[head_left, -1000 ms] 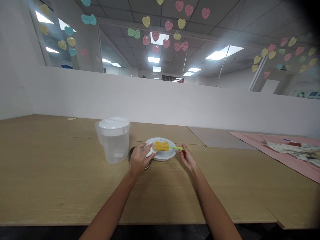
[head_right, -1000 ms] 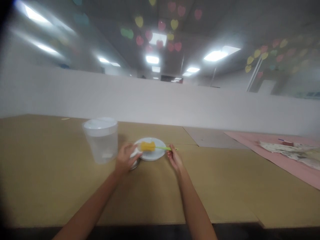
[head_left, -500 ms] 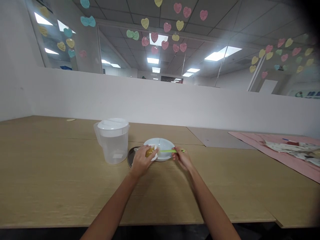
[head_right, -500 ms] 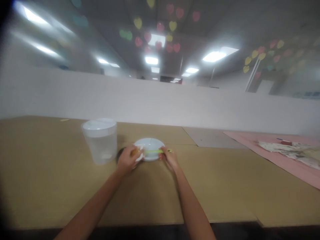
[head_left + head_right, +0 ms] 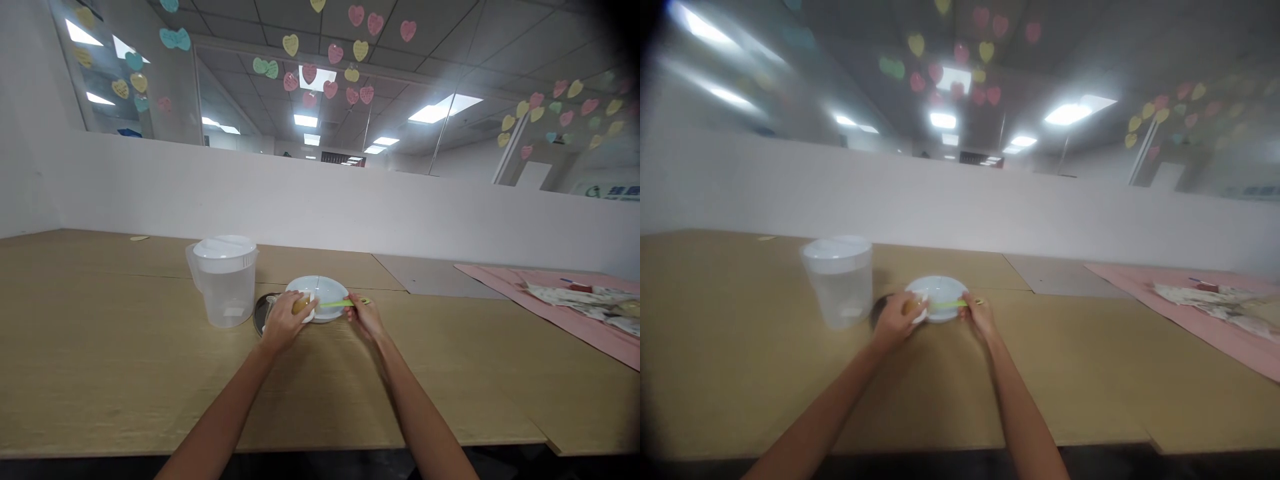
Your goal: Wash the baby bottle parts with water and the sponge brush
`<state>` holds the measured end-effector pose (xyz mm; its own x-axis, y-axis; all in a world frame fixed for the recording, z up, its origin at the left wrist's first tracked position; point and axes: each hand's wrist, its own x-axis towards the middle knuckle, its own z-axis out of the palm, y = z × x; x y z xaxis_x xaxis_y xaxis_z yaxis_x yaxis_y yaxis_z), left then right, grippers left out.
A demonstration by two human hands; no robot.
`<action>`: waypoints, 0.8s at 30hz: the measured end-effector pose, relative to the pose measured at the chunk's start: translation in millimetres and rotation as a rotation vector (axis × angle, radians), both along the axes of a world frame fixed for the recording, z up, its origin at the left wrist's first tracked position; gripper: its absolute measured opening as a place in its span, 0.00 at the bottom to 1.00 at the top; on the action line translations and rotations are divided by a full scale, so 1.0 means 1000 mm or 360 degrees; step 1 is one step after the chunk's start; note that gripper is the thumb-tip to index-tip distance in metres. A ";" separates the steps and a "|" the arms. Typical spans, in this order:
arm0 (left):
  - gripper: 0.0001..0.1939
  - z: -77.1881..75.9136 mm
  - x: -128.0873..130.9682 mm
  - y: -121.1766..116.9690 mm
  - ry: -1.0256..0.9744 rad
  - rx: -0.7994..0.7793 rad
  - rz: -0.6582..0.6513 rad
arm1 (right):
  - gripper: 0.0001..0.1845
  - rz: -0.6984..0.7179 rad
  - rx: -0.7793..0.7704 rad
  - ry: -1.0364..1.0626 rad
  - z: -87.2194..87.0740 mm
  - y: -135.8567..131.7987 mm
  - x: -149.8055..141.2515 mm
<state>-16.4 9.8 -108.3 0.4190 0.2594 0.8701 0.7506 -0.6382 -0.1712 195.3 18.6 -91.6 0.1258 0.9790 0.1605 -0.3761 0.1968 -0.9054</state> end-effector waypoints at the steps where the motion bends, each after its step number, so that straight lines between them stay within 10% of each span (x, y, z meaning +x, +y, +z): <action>1: 0.19 0.000 0.001 0.000 0.0033 0.0039 -0.0009 | 0.19 0.0039 0.0002 -0.0034 0.001 -0.001 0.000; 24: 0.17 0.006 -0.002 -0.001 -0.0001 0.0222 0.0077 | 0.22 0.0060 0.0061 -0.0267 0.001 0.000 0.006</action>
